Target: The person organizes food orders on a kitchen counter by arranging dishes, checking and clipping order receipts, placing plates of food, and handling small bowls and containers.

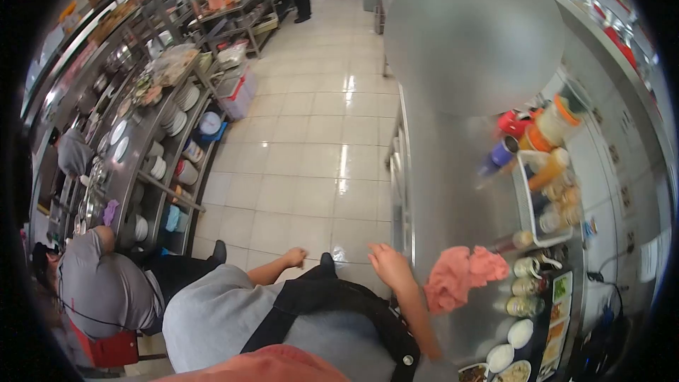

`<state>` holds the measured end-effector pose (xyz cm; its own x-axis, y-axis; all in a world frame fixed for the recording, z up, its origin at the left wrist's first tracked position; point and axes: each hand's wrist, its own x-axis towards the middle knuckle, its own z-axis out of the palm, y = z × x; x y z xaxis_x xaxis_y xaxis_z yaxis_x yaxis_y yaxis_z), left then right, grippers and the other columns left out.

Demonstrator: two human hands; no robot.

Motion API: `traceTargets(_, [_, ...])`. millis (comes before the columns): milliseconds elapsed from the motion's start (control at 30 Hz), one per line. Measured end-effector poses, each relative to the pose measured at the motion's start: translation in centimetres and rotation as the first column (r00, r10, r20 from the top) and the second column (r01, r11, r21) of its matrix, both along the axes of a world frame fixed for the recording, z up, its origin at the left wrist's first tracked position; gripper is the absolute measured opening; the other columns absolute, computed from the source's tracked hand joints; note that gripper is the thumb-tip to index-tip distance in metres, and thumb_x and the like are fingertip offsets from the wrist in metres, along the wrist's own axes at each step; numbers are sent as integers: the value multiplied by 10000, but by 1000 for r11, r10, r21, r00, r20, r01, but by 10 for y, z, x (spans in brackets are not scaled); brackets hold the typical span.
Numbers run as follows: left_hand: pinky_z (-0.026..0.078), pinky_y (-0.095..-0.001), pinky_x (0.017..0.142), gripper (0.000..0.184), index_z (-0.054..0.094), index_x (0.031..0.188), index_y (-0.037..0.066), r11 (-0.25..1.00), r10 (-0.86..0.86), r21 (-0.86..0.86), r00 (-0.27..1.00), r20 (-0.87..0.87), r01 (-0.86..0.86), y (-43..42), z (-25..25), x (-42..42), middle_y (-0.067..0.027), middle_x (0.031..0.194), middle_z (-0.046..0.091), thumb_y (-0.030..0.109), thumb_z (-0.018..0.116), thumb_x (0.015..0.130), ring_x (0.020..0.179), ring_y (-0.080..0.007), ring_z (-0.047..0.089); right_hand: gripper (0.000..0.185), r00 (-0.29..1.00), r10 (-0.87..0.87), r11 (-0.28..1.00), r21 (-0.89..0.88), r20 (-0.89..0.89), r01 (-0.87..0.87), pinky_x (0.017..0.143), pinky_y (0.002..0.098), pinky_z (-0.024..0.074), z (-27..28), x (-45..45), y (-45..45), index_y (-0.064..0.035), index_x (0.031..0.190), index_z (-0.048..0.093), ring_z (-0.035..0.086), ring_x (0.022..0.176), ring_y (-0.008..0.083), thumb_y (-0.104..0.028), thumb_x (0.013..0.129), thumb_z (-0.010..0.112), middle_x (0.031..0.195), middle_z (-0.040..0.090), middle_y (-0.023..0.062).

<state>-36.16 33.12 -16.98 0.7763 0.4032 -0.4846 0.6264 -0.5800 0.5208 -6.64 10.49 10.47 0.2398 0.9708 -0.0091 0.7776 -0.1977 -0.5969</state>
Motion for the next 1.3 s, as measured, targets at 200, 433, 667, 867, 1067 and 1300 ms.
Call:
traceTargets(200, [525,-420,500,401,599,870,-83,368,799,-268,450,-399,-890,47,13,-213,-237,736,651,256,386,882,611,-318,671,335,987,155,970,-197,31,-146,813,452,499,-33,10,106,-83,1176,594,614,950,356,-249,885,572,1019,640,174])
traceTargets(433, [519,-401,557,292,615,829,-58,537,744,-197,570,-349,-821,112,31,-206,-220,758,671,213,506,838,599,-293,638,337,992,124,917,-384,26,-105,878,440,477,-53,23,192,-64,1152,615,588,1037,351,-244,867,612,1077,640,178])
traceTargets(667, [520,-376,667,235,613,877,-17,812,527,-265,848,-48,-520,250,-10,19,-157,697,676,211,564,850,666,-244,677,377,996,89,879,-470,-12,-84,899,442,468,-93,76,241,-78,1177,614,587,1055,347,-283,861,624,1104,642,173])
traceTargets(867, [518,-334,662,159,606,898,-7,819,528,-380,825,201,-431,371,41,163,-124,745,670,81,500,818,694,-201,658,386,993,115,786,-612,1,-91,882,453,481,-110,170,325,-77,1169,616,598,1032,360,-298,852,617,1090,642,188])
traceTargets(1067, [520,-324,657,154,628,889,8,763,627,-220,779,22,-608,443,43,176,-113,740,678,118,537,833,683,-192,668,381,994,103,890,-449,35,-77,882,454,477,-86,279,452,-66,1169,604,594,1026,365,-283,857,629,1080,638,188])
traceTargets(1300, [520,-329,611,220,668,908,14,740,594,-208,767,-242,-639,443,29,143,-86,722,698,211,583,859,638,-184,670,354,990,34,899,-438,136,29,860,458,482,-97,349,524,-50,1129,597,599,1002,372,-274,856,629,1038,633,207])
